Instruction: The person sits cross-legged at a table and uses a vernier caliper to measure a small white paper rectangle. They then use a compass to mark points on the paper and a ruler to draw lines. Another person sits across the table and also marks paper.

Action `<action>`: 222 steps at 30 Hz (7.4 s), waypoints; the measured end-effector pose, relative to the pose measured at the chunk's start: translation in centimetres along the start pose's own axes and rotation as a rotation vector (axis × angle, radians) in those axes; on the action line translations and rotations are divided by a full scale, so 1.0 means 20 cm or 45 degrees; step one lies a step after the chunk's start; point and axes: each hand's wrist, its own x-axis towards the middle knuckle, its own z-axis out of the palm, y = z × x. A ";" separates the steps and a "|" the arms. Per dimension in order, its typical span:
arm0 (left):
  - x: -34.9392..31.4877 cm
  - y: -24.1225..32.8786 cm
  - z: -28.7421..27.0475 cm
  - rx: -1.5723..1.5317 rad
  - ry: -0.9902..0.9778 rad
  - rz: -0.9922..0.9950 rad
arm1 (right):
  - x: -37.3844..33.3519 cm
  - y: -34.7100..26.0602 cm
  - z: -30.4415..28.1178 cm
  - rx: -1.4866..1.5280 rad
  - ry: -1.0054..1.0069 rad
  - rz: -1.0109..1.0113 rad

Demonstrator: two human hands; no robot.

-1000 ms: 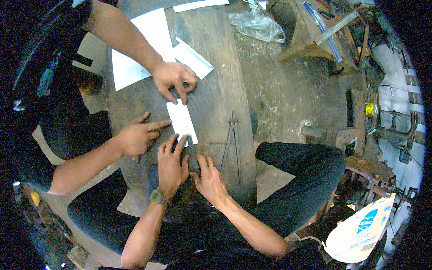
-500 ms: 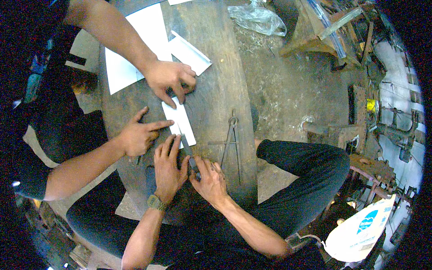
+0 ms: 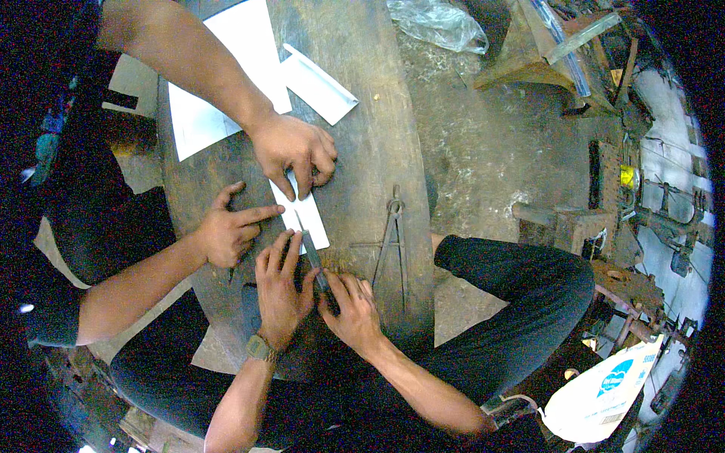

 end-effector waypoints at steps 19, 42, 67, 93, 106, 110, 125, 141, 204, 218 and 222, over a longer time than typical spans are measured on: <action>0.00 0.01 0.00 0.013 0.003 -0.004 | 0.02 0.00 0.00 -0.011 0.070 -0.032; 0.00 0.01 0.00 0.002 -0.001 -0.016 | 0.02 -0.01 -0.01 -0.016 0.102 -0.056; 0.00 0.00 0.03 0.039 -0.011 -0.003 | 0.00 0.00 0.01 -0.036 0.136 -0.076; 0.05 0.07 -0.02 0.069 -0.192 -0.163 | 0.00 0.02 0.01 -0.021 0.136 -0.121; 0.04 0.06 -0.01 0.235 -0.004 0.054 | 0.00 0.03 0.02 -0.017 0.103 -0.098; 0.04 0.06 -0.01 0.264 -0.041 0.029 | 0.00 0.02 0.01 -0.031 0.095 -0.092; 0.04 0.07 -0.01 0.198 -0.054 0.008 | 0.00 0.03 0.02 -0.033 0.096 -0.089; 0.05 0.08 -0.03 0.185 -0.083 -0.032 | 0.03 -0.02 -0.08 0.161 0.131 0.038; 0.04 -0.04 -0.01 -0.093 -0.017 -0.001 | 0.81 -0.02 -0.13 0.368 -0.086 -0.318; 0.04 -0.03 -0.01 -0.105 0.024 0.001 | 0.83 -0.03 -0.12 0.214 -0.100 -0.477; 0.04 -0.04 0.00 -0.100 0.026 -0.003 | 0.83 -0.03 -0.12 0.200 -0.091 -0.482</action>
